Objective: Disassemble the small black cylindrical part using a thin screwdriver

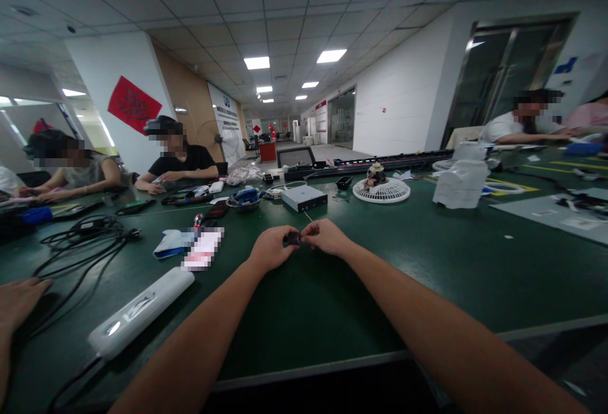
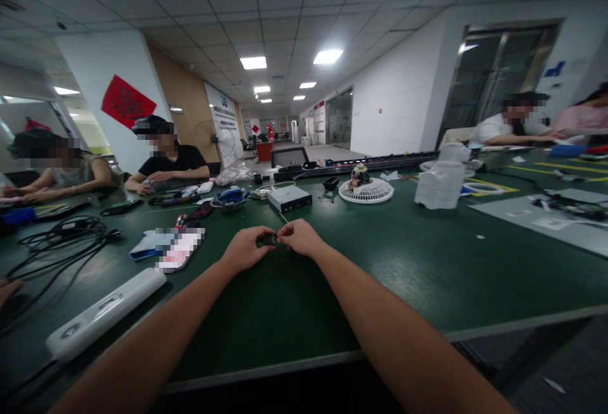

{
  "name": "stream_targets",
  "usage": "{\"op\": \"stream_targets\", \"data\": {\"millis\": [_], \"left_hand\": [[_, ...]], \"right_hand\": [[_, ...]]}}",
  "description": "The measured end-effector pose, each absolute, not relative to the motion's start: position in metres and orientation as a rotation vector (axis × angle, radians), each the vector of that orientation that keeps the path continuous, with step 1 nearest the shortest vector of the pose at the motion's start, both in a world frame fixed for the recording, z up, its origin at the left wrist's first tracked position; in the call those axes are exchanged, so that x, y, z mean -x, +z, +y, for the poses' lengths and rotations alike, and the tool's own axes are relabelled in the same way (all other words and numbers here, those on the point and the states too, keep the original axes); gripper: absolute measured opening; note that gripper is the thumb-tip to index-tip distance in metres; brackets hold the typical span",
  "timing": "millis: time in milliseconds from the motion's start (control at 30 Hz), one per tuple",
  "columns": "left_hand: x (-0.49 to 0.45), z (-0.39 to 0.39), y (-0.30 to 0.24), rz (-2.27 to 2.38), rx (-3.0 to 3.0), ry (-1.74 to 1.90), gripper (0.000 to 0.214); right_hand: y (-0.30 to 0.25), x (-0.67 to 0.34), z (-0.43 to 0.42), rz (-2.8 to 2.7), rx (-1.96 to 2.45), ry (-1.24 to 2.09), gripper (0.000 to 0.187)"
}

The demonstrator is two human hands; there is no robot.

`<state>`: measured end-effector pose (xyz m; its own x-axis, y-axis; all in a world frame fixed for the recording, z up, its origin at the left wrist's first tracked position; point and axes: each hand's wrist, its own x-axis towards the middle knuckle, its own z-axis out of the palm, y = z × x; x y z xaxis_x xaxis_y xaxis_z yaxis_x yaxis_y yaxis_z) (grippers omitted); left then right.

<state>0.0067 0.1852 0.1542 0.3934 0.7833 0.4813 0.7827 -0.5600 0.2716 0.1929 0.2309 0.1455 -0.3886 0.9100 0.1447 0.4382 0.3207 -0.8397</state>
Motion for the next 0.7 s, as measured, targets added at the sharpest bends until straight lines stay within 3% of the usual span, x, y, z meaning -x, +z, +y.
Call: {"op": "stream_targets", "data": {"millis": [300,433,533,700], "left_hand": [[-0.0065,0.1860,0.1543,1.406,-2.587,0.919,0.031],[-0.0080,0.1839,0.1567,1.339,-2.623,0.928,0.030],[-0.0085,0.1835,0.1567,1.292,-2.633,0.950,0.029],[-0.0083,0.1843,0.1561,1.332,-2.607,0.964,0.030]], "right_hand": [[0.1478,-0.1908,0.2272,-2.028,1.165,0.693,0.008],[0.1451,-0.1898,0.2300,-1.868,1.098,0.972,0.019],[0.1472,-0.1893,0.2275,-1.765,1.113,1.216,0.015],[0.1517,-0.1871,0.2234,-1.797,1.235,1.132,0.009]]}}
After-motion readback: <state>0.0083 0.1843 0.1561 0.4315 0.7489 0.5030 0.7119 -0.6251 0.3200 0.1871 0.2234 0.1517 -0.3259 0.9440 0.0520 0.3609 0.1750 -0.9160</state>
